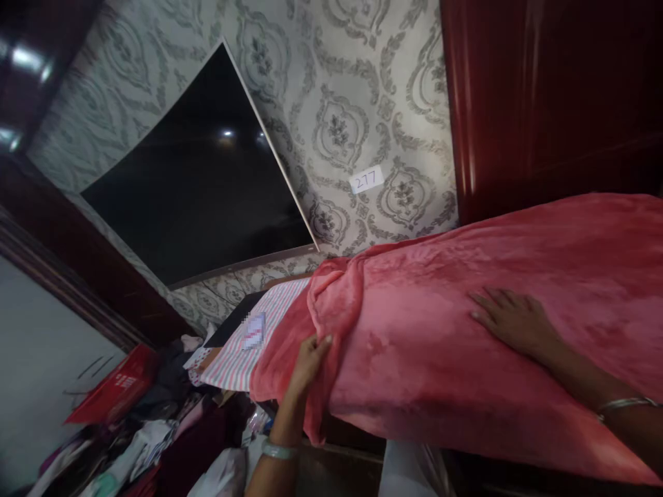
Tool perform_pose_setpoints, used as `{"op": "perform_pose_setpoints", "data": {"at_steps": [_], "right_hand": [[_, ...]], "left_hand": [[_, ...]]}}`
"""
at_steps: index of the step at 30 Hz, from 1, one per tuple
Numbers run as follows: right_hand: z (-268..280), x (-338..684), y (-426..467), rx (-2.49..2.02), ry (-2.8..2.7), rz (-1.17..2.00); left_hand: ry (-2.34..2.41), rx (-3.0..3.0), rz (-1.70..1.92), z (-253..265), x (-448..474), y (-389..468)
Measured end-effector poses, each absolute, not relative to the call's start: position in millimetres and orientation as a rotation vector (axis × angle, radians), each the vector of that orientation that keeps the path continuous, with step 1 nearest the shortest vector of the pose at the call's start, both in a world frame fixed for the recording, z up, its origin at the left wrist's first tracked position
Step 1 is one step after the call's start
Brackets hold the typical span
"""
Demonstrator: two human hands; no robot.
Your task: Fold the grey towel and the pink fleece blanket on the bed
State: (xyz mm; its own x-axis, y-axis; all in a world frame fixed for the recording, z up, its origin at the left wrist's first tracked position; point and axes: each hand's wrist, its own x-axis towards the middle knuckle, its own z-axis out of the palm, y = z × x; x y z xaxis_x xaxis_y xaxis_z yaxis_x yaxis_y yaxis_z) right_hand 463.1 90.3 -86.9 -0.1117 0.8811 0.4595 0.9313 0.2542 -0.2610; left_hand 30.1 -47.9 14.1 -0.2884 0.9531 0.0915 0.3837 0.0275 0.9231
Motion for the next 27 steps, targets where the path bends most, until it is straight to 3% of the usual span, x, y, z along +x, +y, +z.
{"op": "perform_pose_setpoints", "data": {"at_steps": [11,18,27], "right_hand": [[-56,426,103,-1.55,-2.11,0.097],[-61,379,102,-1.337,-2.22,0.147],[-58,354,108,-1.407,-2.092,0.064]], "left_hand": [[1.406,1.067,2.015,127,-47,-26],[1.411,1.065,2.052,180,-81,-28],[1.485,1.054,2.067,203,-92,-52]]}}
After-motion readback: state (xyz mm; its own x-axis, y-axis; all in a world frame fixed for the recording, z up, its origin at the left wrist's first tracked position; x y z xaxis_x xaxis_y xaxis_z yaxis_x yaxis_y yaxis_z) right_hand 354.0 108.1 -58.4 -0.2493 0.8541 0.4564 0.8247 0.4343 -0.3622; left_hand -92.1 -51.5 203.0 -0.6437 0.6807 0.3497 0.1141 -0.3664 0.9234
